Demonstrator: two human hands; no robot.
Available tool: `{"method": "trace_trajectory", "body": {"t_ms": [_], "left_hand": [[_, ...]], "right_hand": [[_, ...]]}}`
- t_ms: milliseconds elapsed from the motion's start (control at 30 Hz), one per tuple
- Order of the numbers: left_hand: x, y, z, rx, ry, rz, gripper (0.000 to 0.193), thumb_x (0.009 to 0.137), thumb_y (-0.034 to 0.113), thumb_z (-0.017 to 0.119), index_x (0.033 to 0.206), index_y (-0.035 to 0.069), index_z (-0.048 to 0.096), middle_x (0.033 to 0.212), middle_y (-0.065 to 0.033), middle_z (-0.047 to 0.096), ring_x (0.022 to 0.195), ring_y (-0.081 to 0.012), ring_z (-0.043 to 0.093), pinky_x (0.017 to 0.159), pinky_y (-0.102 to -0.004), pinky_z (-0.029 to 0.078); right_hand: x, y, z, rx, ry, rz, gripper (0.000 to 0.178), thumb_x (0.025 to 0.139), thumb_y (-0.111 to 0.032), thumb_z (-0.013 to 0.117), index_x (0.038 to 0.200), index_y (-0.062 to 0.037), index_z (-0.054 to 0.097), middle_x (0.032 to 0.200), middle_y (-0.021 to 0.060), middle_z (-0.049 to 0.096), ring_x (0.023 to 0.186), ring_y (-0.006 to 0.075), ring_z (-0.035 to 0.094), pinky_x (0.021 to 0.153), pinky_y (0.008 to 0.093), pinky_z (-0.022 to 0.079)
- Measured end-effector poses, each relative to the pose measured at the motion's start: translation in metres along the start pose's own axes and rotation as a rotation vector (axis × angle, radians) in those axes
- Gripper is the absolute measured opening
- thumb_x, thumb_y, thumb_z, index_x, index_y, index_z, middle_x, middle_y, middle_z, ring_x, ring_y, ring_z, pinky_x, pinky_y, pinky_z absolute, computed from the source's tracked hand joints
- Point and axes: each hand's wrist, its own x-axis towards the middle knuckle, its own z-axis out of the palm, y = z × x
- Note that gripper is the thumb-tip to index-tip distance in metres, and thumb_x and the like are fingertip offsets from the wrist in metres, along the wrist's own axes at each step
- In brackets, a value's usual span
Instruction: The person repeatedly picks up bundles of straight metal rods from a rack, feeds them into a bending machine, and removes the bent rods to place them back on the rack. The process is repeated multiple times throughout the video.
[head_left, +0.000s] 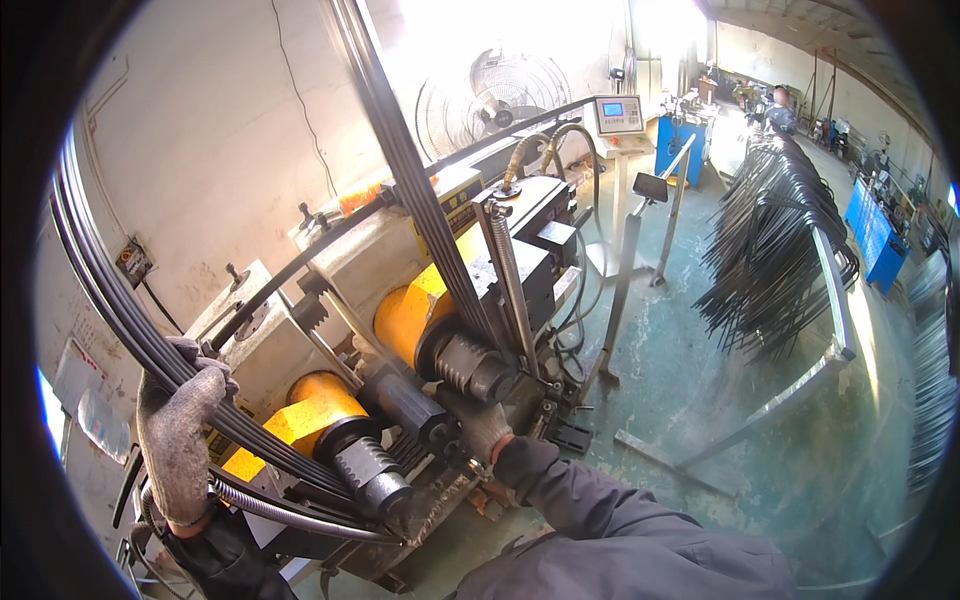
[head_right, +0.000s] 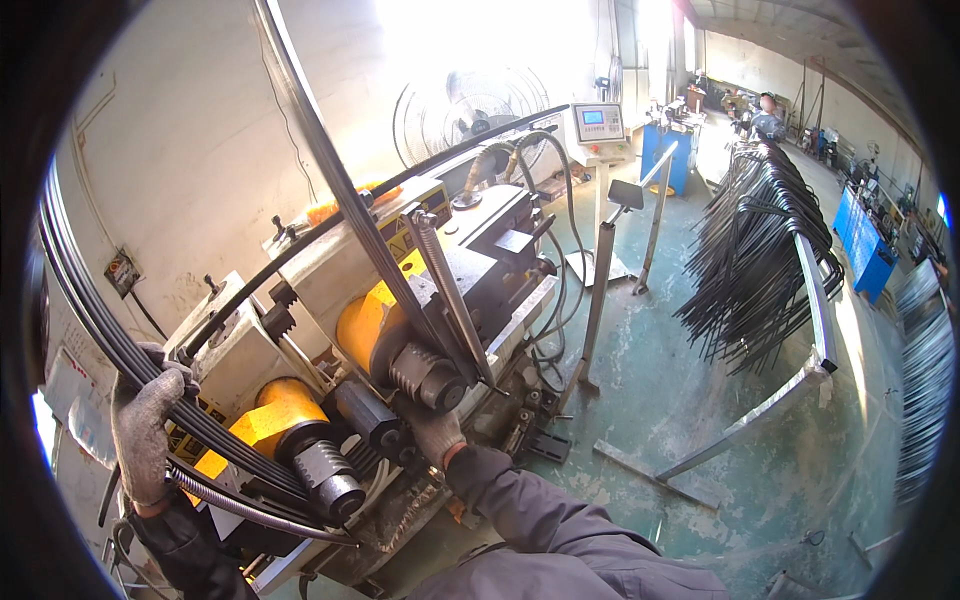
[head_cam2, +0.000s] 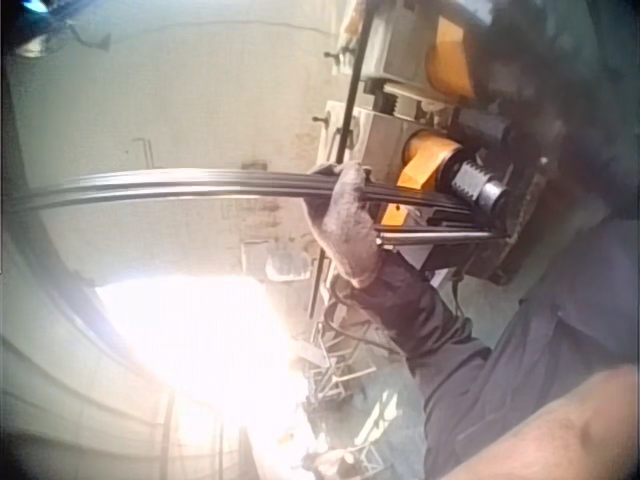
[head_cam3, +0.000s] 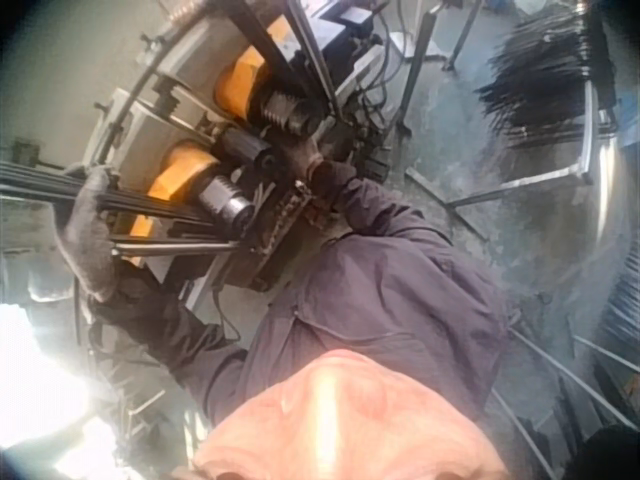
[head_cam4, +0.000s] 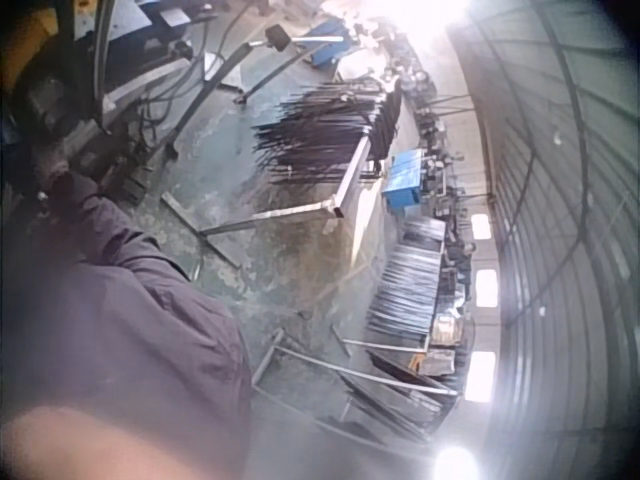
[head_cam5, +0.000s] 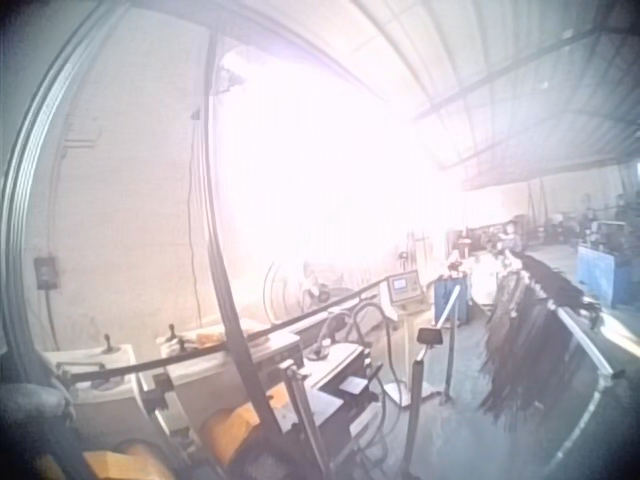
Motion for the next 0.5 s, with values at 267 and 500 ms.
{"method": "trace_trajectory", "body": {"t_ms": [267,500], "left_hand": [[0.003,-0.004,-0.002,0.024,-0.006,0.01,0.026,0.101,0.011,0.074,0.126,0.003,0.069,0.105,-0.0077,0.074,0.092,-0.0176,0.073,0.087,-0.0325,0.059],[0.001,-0.001,0.0,0.089,-0.004,-0.019,0.028,0.103,0.013,0.071,0.129,0.004,0.066,0.107,-0.0063,0.074,0.097,-0.0163,0.072,0.088,-0.0303,0.057]], "right_hand": [[0.0,0.007,0.005,0.044,0.027,-0.08,0.056,0.09,-0.002,0.077,0.143,-0.0203,0.074,0.136,0.0152,0.077,0.129,0.0383,0.075,0.103,0.0477,0.062],[0.002,0.016,0.008,0.063,0.041,-0.122,0.038,0.104,-0.023,0.08,0.136,-0.0027,0.077,0.131,0.01,0.079,0.118,0.0219,0.075,0.098,0.0401,0.059]]}}
